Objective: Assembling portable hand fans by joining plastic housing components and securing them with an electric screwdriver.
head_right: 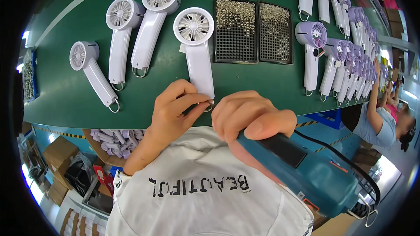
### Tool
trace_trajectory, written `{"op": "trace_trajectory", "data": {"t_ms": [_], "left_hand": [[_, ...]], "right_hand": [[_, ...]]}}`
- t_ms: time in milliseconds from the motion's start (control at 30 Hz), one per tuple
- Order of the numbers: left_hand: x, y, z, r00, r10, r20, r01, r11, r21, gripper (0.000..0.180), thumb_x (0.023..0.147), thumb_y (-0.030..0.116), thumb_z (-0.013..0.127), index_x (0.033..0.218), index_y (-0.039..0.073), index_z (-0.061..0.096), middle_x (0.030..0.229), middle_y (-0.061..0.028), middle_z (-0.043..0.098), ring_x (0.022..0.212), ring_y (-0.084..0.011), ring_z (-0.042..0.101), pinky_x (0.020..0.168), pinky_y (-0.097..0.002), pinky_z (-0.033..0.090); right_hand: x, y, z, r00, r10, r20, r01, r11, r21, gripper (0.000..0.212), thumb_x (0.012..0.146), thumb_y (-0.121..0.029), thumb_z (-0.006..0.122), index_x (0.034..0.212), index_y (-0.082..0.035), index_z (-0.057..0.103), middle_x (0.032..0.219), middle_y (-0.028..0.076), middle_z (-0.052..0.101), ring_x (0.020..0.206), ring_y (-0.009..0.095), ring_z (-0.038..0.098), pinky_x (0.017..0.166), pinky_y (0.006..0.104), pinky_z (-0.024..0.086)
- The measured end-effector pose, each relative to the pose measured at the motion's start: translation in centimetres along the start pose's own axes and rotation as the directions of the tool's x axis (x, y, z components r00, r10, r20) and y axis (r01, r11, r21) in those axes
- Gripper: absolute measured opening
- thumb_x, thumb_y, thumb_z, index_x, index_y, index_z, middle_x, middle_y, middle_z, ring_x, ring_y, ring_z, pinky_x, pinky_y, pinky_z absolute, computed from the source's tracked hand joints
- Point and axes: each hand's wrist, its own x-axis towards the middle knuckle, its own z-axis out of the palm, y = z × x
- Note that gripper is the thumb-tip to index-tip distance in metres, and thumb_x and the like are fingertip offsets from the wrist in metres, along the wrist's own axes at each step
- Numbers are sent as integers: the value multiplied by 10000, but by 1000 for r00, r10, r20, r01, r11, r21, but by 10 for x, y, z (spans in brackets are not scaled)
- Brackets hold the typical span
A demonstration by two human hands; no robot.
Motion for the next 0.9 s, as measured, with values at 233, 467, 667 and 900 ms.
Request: {"op": "trace_trajectory", "data": {"t_ms": [233,467,667,900], "left_hand": [[-3,-1,-1,990,-140,32,143,978,-153,198,684,-16,784,848,22,680,779,-46,520,678,-196,544,580,-321,462],[-5,-7,2,999,-50,-5,48,987,-152,223,673,-58,787,869,11,707,800,-53,549,638,-152,534,505,-259,425],[-4,-4,-2,994,-98,38,103,979,-177,344,656,-61,782,978,29,698,844,-57,556,690,-173,568,564,-280,470],[-4,-5,0,993,-104,58,112,980,-163,400,666,-54,773,1041,59,689,854,-53,546,710,-181,571,589,-287,482]], "right_hand": [[4,-3,3,999,36,38,-35,999,-30,227,908,-186,614,1052,-111,455,726,98,572,532,237,524,515,368,450],[4,2,10,998,54,33,-51,996,-77,226,887,-143,625,990,-92,431,702,87,549,498,221,489,479,342,431],[13,8,2,979,74,188,-55,993,-103,175,841,-76,635,913,-58,477,692,72,546,506,212,504,451,325,419],[-1,23,11,980,-66,187,91,988,-128,213,799,-22,661,924,-48,491,708,84,568,495,216,517,450,325,433]]}}
